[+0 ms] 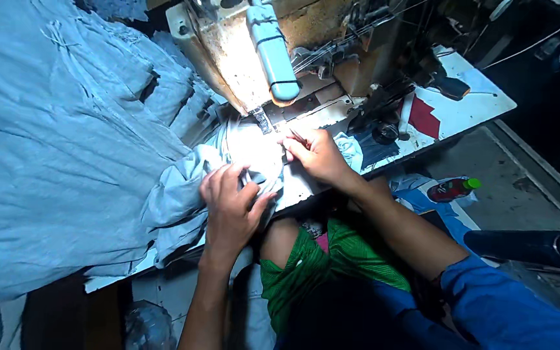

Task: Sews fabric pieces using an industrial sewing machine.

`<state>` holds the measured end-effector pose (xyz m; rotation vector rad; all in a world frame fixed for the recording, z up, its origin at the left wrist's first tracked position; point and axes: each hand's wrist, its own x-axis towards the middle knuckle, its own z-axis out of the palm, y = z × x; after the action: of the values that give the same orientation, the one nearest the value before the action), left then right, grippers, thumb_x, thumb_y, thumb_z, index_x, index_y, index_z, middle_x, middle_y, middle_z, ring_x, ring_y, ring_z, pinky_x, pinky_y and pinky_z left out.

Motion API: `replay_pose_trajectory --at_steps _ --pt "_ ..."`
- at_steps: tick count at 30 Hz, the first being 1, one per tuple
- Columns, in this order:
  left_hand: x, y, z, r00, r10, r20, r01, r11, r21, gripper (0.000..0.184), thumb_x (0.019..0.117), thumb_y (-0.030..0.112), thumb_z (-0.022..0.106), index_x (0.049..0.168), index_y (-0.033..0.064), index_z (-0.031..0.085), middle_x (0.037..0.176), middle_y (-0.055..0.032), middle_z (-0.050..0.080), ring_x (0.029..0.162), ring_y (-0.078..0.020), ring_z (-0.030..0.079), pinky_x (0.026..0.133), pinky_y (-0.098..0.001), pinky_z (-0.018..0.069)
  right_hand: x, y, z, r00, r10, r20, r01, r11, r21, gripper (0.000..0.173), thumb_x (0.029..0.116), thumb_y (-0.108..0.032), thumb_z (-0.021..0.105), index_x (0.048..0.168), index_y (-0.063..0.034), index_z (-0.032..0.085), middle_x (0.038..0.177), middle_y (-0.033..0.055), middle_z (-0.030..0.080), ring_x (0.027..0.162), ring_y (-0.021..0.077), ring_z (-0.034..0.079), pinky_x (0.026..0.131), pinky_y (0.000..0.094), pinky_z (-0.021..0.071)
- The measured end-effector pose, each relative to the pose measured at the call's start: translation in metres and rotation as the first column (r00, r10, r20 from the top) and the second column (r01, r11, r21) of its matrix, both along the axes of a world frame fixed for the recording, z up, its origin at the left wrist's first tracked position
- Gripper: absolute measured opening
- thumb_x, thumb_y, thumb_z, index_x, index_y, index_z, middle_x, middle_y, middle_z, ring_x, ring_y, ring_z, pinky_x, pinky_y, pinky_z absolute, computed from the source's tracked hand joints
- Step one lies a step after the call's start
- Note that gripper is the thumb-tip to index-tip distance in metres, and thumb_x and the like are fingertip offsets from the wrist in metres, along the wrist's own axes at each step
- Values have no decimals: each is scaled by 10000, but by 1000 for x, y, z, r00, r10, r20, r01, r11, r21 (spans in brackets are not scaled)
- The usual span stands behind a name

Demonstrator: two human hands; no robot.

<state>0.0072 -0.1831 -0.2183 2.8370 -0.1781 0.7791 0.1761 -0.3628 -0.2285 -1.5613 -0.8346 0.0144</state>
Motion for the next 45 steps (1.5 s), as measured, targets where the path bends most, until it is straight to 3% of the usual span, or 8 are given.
replay_pose_trajectory --at_steps 6,9,13,18,22,36,42,45 --pt "-36 -19 40 994 -91 54 92 996 -22 274 987 330 687 872 84 726 1344 -110 624 1345 -285 519 1191 -564 325 22 0 10 841 198 504 -117 975 -188 358 929 0 586 1210 -135 761 1266 66 696 1212 177 637 1036 400 534" --pt "-28 -30 36 976 -201 85 210 970 -123 228 999 247 684 912 37 708 1249 -124 645 1112 -214 651 949 -402 568 11 -12 6 751 423 506 -345 906 -245 287 920 -6 636 1138 -125 780 1126 35 750 1075 154 691 951 402 567" --pt "-5 -37 -7 944 -239 227 288 932 -221 240 957 253 746 893 33 678 1035 -112 642 905 -171 648 786 -330 578 -23 -44 -9 822 436 367 -433 897 -95 183 933 25 666 1078 -34 759 1095 62 733 1043 136 693 948 334 593" --pt "35 -22 -60 947 -1 323 -10 999 33 449 873 299 726 1303 176 677 1284 -135 584 1140 -321 532 1002 -487 390 -49 -54 -42 949 276 154 -283 959 28 107 960 -3 678 1045 15 742 1068 85 724 1002 145 703 896 326 617" --pt "40 -11 -47 951 39 307 -59 997 57 185 912 238 692 1062 210 797 1265 -83 680 1162 -327 567 1059 -546 345 -58 -55 -40 976 219 1 -219 973 70 98 972 -24 670 1031 7 741 1062 81 726 951 141 704 838 305 617" --pt "57 13 4 995 -24 100 19 999 42 187 895 120 638 1012 131 783 1155 -87 696 1130 -292 605 1027 -511 408 -35 -19 -25 986 86 -142 -74 993 87 60 963 -82 704 976 -24 697 808 46 643 578 98 533 499 243 460" --pt "44 -21 4 983 151 105 -152 988 0 651 806 533 803 1267 92 674 1411 -198 553 1332 -392 492 1112 -554 389 -34 -16 -6 992 94 -78 -86 990 109 101 939 -4 705 1037 8 726 937 78 713 713 108 650 635 261 580" --pt "56 -41 -14 919 186 349 -174 983 -66 502 855 359 787 1260 89 667 1333 -182 608 1282 -367 539 1108 -529 399 -36 -12 0 995 103 4 -102 982 156 143 922 49 691 1053 19 739 995 95 734 835 127 703 748 290 620"
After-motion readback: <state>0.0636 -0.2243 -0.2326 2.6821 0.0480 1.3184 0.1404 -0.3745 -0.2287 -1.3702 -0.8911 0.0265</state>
